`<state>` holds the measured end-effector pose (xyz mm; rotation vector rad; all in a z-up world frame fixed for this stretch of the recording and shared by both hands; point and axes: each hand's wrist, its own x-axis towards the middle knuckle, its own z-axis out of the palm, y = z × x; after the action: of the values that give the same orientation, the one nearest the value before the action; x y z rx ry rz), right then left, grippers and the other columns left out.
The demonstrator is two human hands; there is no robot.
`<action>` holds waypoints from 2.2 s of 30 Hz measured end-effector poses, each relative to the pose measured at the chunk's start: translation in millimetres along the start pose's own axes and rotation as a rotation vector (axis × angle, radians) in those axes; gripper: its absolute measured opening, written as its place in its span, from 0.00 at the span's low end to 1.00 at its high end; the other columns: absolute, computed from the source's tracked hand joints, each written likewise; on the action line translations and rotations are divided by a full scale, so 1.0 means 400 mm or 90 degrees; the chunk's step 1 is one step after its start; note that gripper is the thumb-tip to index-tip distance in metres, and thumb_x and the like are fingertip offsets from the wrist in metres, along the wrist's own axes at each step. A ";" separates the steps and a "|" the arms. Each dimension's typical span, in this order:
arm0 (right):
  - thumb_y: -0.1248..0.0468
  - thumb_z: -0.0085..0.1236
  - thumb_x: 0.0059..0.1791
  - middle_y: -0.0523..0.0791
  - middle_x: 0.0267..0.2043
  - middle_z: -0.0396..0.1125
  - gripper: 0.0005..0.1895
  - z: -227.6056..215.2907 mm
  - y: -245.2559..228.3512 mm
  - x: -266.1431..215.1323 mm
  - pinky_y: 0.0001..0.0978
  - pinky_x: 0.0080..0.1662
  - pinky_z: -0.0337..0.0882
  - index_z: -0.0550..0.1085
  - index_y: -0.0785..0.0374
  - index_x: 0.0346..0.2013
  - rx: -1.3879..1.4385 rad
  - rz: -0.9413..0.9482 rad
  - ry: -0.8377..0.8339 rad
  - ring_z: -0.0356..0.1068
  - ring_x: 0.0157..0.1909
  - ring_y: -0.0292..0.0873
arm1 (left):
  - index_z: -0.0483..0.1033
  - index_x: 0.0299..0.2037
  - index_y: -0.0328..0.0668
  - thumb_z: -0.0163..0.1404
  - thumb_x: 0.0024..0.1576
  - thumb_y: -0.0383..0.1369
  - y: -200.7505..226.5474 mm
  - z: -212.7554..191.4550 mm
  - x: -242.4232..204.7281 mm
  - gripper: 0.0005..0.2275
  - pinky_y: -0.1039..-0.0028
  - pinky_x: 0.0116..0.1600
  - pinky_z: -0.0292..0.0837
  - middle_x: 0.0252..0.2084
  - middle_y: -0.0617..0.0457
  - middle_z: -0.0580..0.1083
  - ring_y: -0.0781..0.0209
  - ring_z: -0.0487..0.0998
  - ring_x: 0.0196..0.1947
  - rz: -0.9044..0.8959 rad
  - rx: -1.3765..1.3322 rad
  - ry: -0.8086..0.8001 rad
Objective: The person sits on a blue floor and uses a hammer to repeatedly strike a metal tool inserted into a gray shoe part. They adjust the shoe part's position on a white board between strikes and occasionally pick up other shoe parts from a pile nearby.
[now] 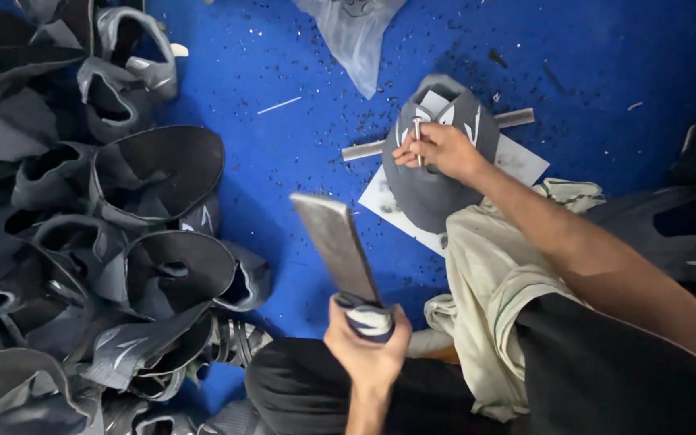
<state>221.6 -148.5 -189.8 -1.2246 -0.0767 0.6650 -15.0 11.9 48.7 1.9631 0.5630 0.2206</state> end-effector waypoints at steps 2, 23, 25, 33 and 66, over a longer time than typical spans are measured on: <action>0.73 0.42 0.57 0.53 0.49 0.74 0.07 0.013 -0.004 -0.010 0.34 0.52 0.78 0.69 0.70 0.46 -0.017 -0.022 0.009 0.77 0.52 0.45 | 0.72 0.36 0.37 0.64 0.40 0.29 0.057 -0.031 0.009 0.16 0.77 0.31 0.74 0.24 0.54 0.75 0.70 0.74 0.23 0.007 0.000 0.018; 0.69 0.42 0.57 0.54 0.50 0.74 0.07 -0.006 -0.080 0.014 0.38 0.54 0.78 0.69 0.71 0.41 -0.032 -0.011 0.033 0.78 0.50 0.47 | 0.72 0.36 0.34 0.65 0.40 0.30 0.057 0.018 0.068 0.17 0.72 0.32 0.78 0.23 0.53 0.77 0.62 0.80 0.22 0.047 0.006 -0.013; 0.69 0.42 0.57 0.54 0.50 0.75 0.08 -0.008 -0.065 0.025 0.37 0.54 0.78 0.69 0.72 0.40 -0.069 0.008 0.031 0.78 0.50 0.46 | 0.71 0.39 0.34 0.65 0.37 0.29 0.116 0.002 0.078 0.21 0.73 0.29 0.77 0.21 0.55 0.75 0.66 0.77 0.19 0.101 -0.014 0.030; 0.72 0.51 0.48 0.55 0.47 0.75 0.20 0.005 -0.008 -0.066 0.38 0.49 0.75 0.75 0.69 0.55 -0.633 -0.417 0.019 0.74 0.49 0.50 | 0.71 0.36 0.39 0.62 0.42 0.27 -0.221 0.170 0.109 0.14 0.68 0.30 0.76 0.23 0.54 0.76 0.55 0.79 0.21 0.069 -0.032 -0.059; 0.73 0.50 0.55 0.54 0.54 0.73 0.04 0.010 -0.062 -0.023 0.34 0.55 0.75 0.71 0.71 0.44 -0.526 -0.560 0.073 0.75 0.55 0.49 | 0.69 0.36 0.39 0.61 0.44 0.26 -0.172 0.199 0.152 0.14 0.70 0.35 0.76 0.25 0.50 0.75 0.58 0.76 0.24 0.146 -0.021 -0.015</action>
<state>223.0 -154.2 -163.7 -1.8132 -0.8074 -0.2599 49.6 1.4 -53.8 1.9951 0.3149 0.3467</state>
